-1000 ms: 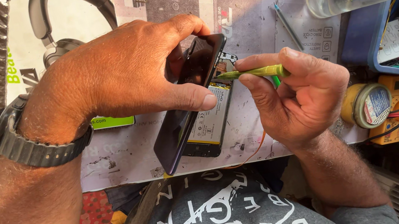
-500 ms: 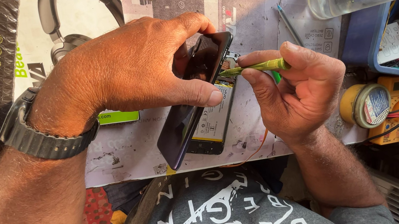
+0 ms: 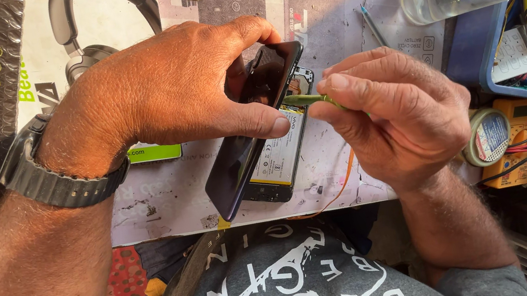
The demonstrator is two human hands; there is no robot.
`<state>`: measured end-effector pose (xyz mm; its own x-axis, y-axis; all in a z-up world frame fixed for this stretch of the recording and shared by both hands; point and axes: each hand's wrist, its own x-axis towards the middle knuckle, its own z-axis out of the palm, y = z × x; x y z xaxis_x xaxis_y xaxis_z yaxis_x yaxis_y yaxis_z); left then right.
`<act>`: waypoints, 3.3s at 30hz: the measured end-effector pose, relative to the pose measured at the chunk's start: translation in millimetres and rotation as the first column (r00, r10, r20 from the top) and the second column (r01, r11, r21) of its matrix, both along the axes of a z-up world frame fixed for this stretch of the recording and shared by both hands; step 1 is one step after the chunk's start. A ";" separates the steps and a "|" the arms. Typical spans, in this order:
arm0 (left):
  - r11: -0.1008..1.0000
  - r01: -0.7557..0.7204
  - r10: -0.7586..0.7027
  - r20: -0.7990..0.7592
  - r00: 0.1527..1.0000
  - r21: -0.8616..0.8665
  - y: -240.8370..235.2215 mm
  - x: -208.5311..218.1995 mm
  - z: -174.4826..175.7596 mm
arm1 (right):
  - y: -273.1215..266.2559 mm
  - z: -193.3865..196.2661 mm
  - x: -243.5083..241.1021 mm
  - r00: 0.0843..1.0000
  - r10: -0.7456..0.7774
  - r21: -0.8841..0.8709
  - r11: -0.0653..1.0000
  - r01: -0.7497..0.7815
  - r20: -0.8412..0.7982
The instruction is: The person disassembles a smartphone by prying open the back cover and removing internal components. They use a green prying tool to separate the display assembly from the chassis and disconnect internal connectors.
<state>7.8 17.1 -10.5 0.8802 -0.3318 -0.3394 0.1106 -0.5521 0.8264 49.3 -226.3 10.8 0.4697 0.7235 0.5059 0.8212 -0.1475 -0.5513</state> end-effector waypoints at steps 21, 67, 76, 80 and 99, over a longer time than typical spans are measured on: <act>1.000 0.010 -0.010 -0.029 1.000 0.023 -0.9 0.7 5.7 | 2.2 -7.8 3.9 0.987 0.094 0.096 0.992 -0.081 -0.133; 1.000 0.017 -0.017 0.000 1.000 0.016 -2.3 -1.5 5.5 | -2.4 -4.1 1.1 0.981 0.142 0.099 0.987 -0.130 -0.129; 0.998 0.020 -0.019 -0.026 0.999 0.055 -4.5 -1.2 11.2 | -4.8 5.4 -3.9 0.987 0.096 0.058 0.994 -0.089 -0.131; 0.999 0.019 -0.018 -0.031 0.999 0.042 -5.1 -1.9 10.6 | -5.7 8.9 -8.8 0.991 0.067 0.051 0.997 -0.061 -0.112; 0.998 0.027 -0.025 -0.028 0.999 0.048 -4.9 -2.3 9.1 | -5.7 -0.9 -8.7 0.989 0.112 0.109 0.989 -0.101 -0.093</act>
